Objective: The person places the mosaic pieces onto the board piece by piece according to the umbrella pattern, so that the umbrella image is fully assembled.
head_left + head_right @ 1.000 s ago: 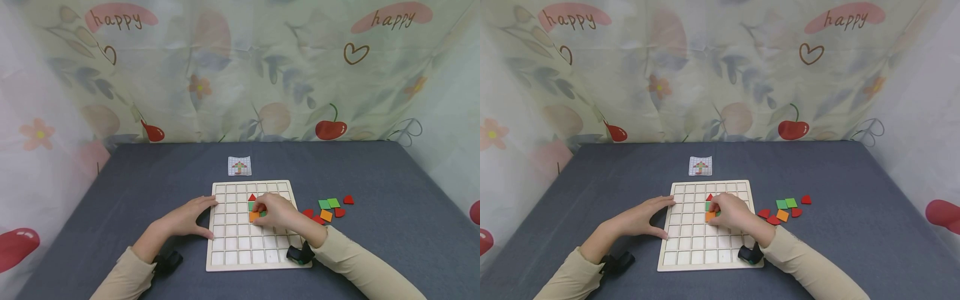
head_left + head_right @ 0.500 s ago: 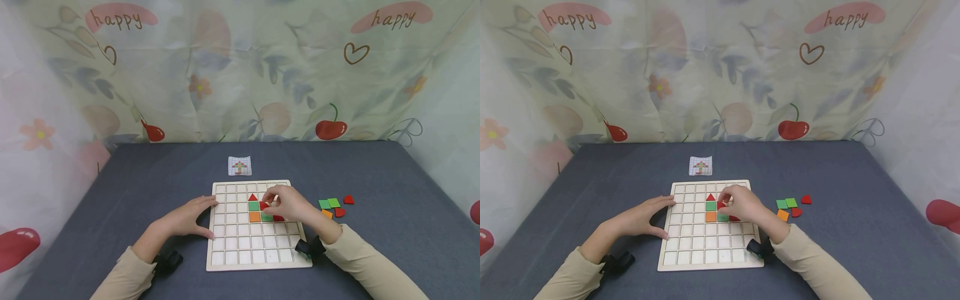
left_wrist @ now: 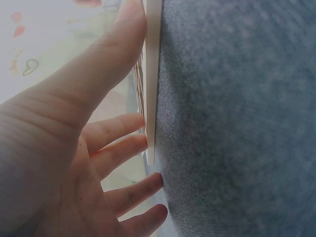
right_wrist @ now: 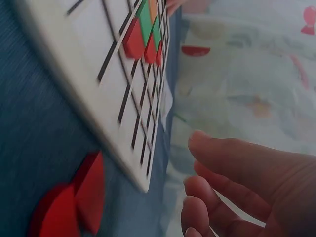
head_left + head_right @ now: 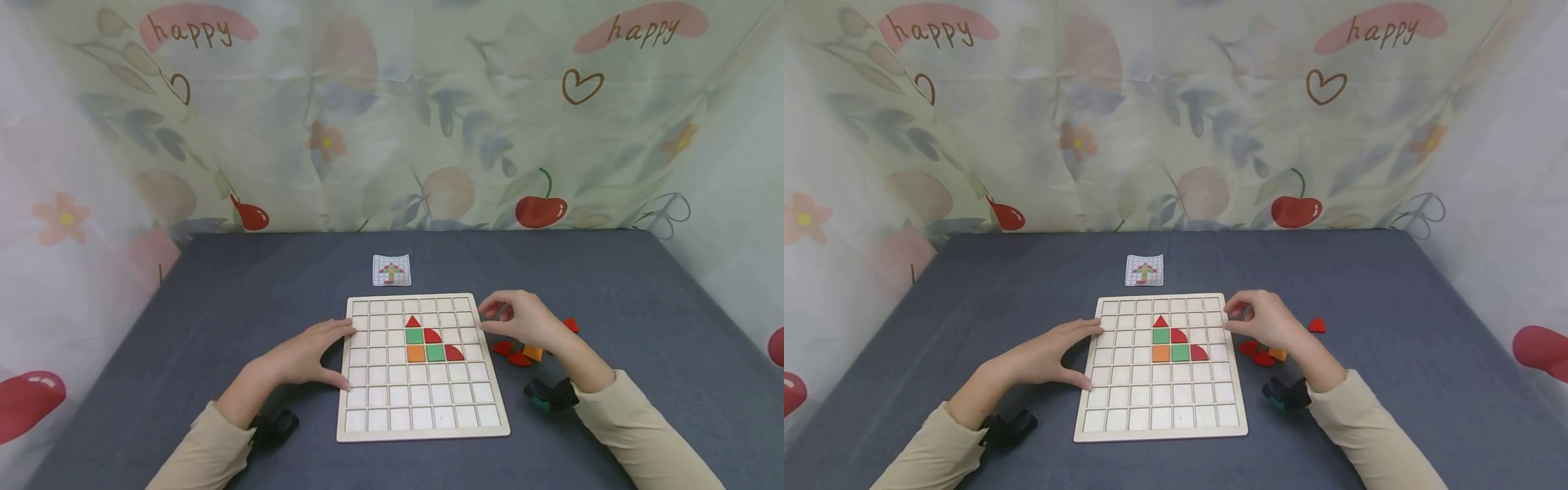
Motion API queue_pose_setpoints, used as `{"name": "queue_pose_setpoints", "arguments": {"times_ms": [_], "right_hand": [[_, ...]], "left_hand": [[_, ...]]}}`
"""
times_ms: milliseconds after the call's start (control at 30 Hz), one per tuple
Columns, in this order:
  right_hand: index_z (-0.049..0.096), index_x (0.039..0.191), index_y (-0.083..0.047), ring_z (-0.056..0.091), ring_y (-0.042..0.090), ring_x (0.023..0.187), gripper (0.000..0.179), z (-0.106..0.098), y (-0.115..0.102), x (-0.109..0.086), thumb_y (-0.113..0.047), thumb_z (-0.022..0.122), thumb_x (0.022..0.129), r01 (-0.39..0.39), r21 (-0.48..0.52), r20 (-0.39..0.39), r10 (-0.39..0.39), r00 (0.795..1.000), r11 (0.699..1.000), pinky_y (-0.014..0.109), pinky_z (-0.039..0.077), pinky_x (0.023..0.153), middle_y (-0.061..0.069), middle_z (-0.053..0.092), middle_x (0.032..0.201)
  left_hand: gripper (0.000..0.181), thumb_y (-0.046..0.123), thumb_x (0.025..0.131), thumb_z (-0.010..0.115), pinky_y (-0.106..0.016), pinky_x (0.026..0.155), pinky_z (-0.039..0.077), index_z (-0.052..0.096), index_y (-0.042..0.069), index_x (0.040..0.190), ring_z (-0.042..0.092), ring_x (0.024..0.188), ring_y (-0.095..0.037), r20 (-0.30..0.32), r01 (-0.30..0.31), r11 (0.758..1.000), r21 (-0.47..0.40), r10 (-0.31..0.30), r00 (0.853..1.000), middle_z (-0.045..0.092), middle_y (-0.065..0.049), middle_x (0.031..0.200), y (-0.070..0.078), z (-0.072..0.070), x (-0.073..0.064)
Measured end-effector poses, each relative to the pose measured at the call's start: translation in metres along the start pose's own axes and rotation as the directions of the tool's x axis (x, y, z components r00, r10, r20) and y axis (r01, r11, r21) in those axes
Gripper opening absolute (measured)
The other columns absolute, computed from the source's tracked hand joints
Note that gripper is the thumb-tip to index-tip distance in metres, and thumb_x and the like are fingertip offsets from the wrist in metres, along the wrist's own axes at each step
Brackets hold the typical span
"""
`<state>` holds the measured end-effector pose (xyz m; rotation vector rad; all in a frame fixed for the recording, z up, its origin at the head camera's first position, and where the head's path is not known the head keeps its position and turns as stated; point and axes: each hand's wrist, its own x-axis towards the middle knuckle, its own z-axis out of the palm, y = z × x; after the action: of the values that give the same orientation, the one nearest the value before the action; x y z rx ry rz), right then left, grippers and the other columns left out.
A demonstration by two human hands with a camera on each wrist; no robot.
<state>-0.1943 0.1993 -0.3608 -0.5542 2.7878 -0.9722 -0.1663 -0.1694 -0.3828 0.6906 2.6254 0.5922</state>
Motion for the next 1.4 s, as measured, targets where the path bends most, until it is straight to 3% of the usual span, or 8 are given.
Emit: {"name": "queue_pose_setpoints", "arguments": {"times_ms": [500, 933, 1200, 1400], "right_hand": [[0.066, 0.106, -0.002, 0.053, 0.014, 0.07, 0.031, -0.028, 0.044, -0.022, -0.019, 0.072, 0.081, -0.122, -0.033, 0.003, 0.122, 0.992, 0.992, 0.025, 0.043, 0.054, 0.017, 0.065, 0.099], [0.067, 0.106, -0.001, 0.046, 0.006, 0.063, 0.031, -0.032, 0.066, -0.031, -0.015, 0.072, 0.079, -0.067, -0.085, 0.083, 0.074, 0.994, 0.994, 0.021, 0.041, 0.055, 0.015, 0.06, 0.099], [0.069, 0.103, -0.003, 0.045, 0.004, 0.065, 0.027, -0.031, 0.066, -0.031, -0.015, 0.073, 0.079, -0.015, -0.108, 0.08, 0.023, 0.997, 0.994, 0.021, 0.041, 0.056, 0.009, 0.056, 0.092], [0.069, 0.102, -0.004, 0.047, 0.007, 0.069, 0.025, -0.031, 0.062, -0.029, -0.015, 0.072, 0.08, -0.037, -0.13, 0.059, 0.045, 0.997, 0.991, 0.021, 0.042, 0.057, 0.01, 0.059, 0.094]], "left_hand": [[0.09, 0.048, 0.07, 0.077, -0.053, 0.111, 0.027, 0.039, 0.006, 0.141, 0.027, 0.14, -0.036, 0.004, 0.001, 1.0, -0.003, -0.001, 1.0, 0.031, -0.014, 0.151, 0.001, 0.0, 0.0], [0.091, 0.049, 0.07, 0.077, -0.053, 0.111, 0.027, 0.039, 0.007, 0.141, 0.027, 0.14, -0.035, 0.005, 0.011, 1.0, -0.007, -0.011, 1.0, 0.031, -0.014, 0.151, 0.001, -0.001, 0.0], [0.091, 0.051, 0.069, 0.077, -0.053, 0.111, 0.027, 0.039, 0.008, 0.141, 0.027, 0.14, -0.036, 0.002, 0.016, 1.0, -0.004, -0.016, 1.0, 0.031, -0.013, 0.151, 0.0, 0.0, 0.0], [0.091, 0.05, 0.07, 0.076, -0.053, 0.111, 0.027, 0.039, 0.008, 0.141, 0.027, 0.14, -0.036, 0.001, 0.012, 1.0, -0.004, -0.012, 1.0, 0.031, -0.013, 0.151, 0.0, 0.0, 0.0]]}}
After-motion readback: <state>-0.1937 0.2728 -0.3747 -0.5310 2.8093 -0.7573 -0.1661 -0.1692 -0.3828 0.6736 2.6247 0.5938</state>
